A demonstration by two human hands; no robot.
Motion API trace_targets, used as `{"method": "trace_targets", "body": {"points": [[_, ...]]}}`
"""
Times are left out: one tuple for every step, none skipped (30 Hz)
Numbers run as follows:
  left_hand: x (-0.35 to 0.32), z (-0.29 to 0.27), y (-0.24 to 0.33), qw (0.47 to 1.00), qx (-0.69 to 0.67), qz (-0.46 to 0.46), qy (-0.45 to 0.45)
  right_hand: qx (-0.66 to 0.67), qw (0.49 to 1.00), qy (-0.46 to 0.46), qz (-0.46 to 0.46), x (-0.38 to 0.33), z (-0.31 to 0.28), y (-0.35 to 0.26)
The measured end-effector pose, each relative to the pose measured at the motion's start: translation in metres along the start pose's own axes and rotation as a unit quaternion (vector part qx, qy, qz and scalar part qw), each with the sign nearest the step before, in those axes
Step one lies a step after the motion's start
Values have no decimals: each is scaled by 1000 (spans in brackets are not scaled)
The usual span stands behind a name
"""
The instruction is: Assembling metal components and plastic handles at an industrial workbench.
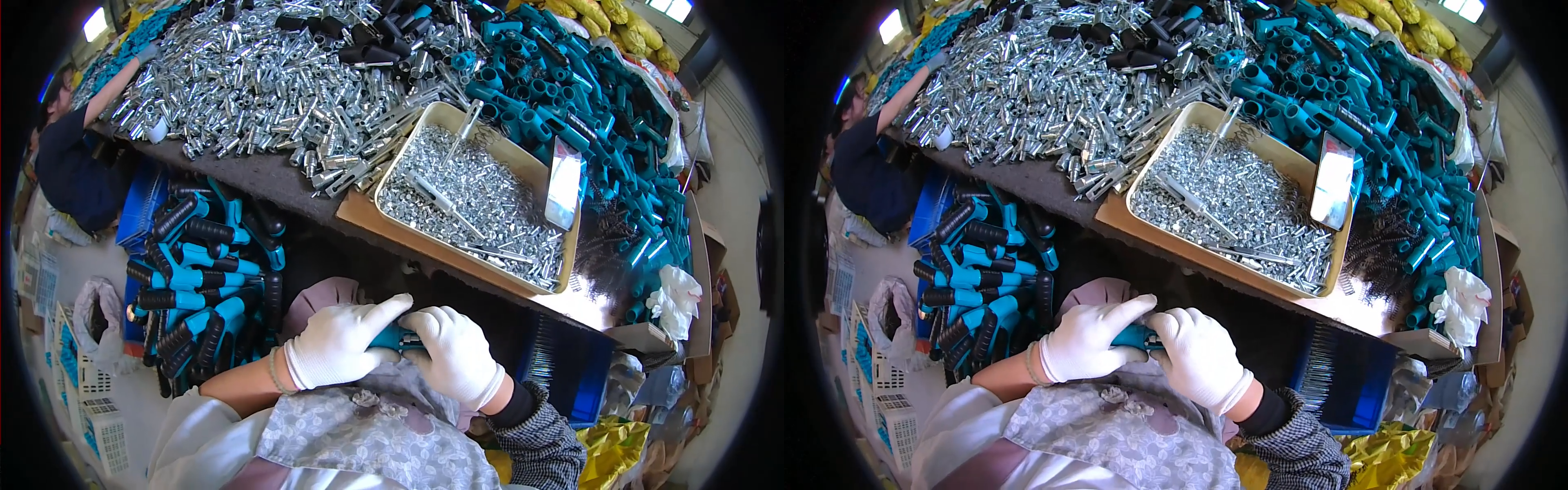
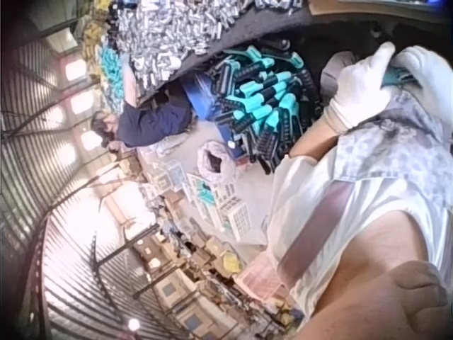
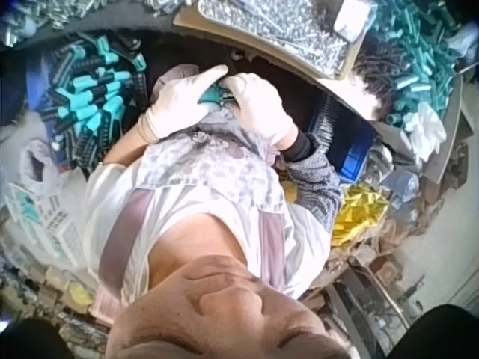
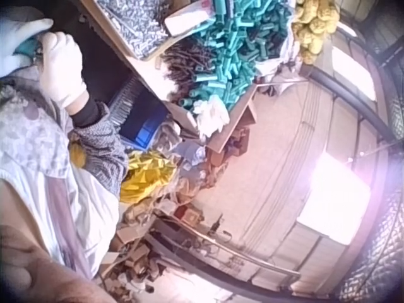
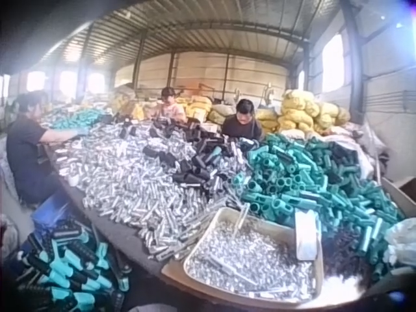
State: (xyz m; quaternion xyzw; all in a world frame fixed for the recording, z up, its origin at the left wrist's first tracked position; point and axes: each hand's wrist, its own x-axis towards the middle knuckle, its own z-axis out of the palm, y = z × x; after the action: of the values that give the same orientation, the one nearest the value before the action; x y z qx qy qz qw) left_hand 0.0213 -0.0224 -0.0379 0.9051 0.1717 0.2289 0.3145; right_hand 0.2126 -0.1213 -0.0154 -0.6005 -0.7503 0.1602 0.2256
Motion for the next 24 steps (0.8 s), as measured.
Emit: {"method": "trace_targets", "body": {"points": [[1, -2, 3, 1000, -1, 1, -2, -23, 999, 17, -23, 0, 0, 0], [2, -5, 7, 998, -38, -45, -18, -45, 997, 34, -47, -1, 0, 0], [3, -6, 9, 992, -74, -92, -35, -45, 997, 35, -45, 1, 0, 2], [3, -7, 11, 994, -73, -84, -11, -79, 990, 60, -102, 3, -3, 5], [2, -5, 9, 994, -73, -85, -11, -113, 977, 84, -159, 6, -5, 8], [1, -1, 5, 993, -86, -82, 4, -101, 977, 93, -164, 8, -5, 14], [1, 1, 2, 992, -98, -79, 21, -52, 986, 65, -144, 14, -15, 17], [3, -3, 10, 990, -80, -114, 11, -2, 992, 37, -122, 21, -27, 21], [3, -4, 10, 990, -78, -116, 13, 49, 989, 98, -98, 25, -37, 31], [3, -3, 11, 994, -55, -97, 23, 54, 985, 162, -35, 31, -43, 46], [3, -3, 12, 996, -33, -74, 31, -53, 971, 234, -5, 43, -55, 59], [4, -3, 14, 997, -23, -60, 51, -124, 956, 260, 48, 56, -64, 71], [3, -2, 14, 997, -24, -56, 50, -175, 949, 235, 115, 61, -67, 81], [3, 0, 10, 999, -1, -13, 47, -129, 961, 202, 139, 64, -66, 94], [3, 0, 7, 998, 22, 30, 46, -82, 969, 169, 162, 66, -66, 102], [1, 0, 9, 999, 28, 23, 41, -90, 967, 159, 176, 70, -66, 100], [0, 0, 8, 998, 30, 22, 43, -89, 968, 160, 173, 71, -65, 101], [-1, 0, 5, 998, 30, 27, 49, -103, 966, 171, 162, 71, -64, 104], [-2, 0, 4, 998, 29, 31, 55, -116, 965, 181, 151, 70, -62, 106], [-3, 0, 4, 998, 28, 31, 56, -117, 965, 181, 151, 69, -61, 108], [-4, -1, 3, 998, -1, 15, 61, -106, 961, 207, 147, 68, -60, 111], [-5, -1, 3, 997, -30, -2, 66, -95, 957, 233, 143, 68, -61, 113], [-5, -2, 3, 997, -30, -2, 67, -61, 954, 248, 154, 67, -62, 112], [-5, -3, 3, 996, -59, -28, 64, -62, 954, 248, 154, 70, -64, 111]]}}
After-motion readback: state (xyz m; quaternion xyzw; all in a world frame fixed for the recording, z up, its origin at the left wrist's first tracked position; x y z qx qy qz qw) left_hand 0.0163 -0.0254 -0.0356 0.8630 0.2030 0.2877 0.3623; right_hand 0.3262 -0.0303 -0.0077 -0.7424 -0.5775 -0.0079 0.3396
